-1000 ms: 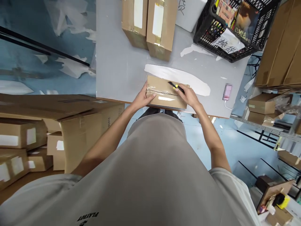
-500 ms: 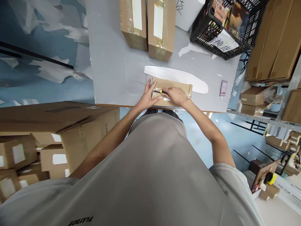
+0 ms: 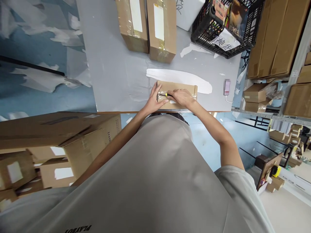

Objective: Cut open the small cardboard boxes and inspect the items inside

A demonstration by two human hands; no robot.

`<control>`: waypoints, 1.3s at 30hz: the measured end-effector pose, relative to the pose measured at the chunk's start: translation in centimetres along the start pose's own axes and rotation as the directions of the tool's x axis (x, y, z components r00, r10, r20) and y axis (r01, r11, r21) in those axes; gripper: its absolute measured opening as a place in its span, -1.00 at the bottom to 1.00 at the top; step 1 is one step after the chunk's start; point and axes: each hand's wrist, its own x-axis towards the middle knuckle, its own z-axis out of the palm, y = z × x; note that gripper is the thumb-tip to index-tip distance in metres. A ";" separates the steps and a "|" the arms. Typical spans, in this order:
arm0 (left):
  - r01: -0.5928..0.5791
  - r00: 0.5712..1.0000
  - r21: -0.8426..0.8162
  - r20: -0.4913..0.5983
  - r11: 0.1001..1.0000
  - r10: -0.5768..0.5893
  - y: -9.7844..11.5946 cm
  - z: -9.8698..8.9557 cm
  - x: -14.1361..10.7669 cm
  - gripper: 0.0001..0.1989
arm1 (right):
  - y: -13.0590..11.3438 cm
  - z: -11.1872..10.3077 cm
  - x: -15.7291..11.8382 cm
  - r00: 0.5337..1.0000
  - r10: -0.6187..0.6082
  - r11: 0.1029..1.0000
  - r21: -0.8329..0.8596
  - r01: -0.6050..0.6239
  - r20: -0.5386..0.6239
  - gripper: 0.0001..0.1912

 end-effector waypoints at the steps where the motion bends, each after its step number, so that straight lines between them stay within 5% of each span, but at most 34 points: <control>1: 0.000 1.000 -0.003 0.003 1.000 0.000 -0.1 0.0 0.0 0.16 | 0.0 0.0 0.0 1.000 -0.004 1.000 0.000 0.004 0.001 -0.49; 10: 0.002 1.000 -0.014 0.014 1.000 -0.002 0.1 0.0 0.1 0.18 | -0.8 0.0 0.0 1.000 0.014 0.999 -0.040 -0.014 0.000 -0.47; 20: -0.001 1.000 0.011 0.020 1.000 0.001 -0.3 -0.2 0.2 0.22 | -2.8 -2.5 -0.6 1.000 0.010 0.995 -0.104 -0.007 0.029 -0.54; 29: 0.025 0.999 0.018 0.020 1.000 -0.025 1.1 -0.6 0.0 0.21 | -2.1 -0.8 -0.4 1.000 0.028 0.998 -0.059 -0.028 -0.002 -0.53; 34: 0.032 0.999 0.033 0.011 0.999 -0.032 1.4 -0.9 -0.1 0.20 | -0.3 0.5 -0.7 0.994 0.107 0.993 -0.054 -0.106 0.022 -0.52; 39: 0.044 0.999 0.051 -0.008 0.998 -0.044 1.3 -1.0 -0.1 0.21 | 5.1 2.1 -4.2 0.968 0.243 0.968 -0.077 -0.238 0.064 -0.51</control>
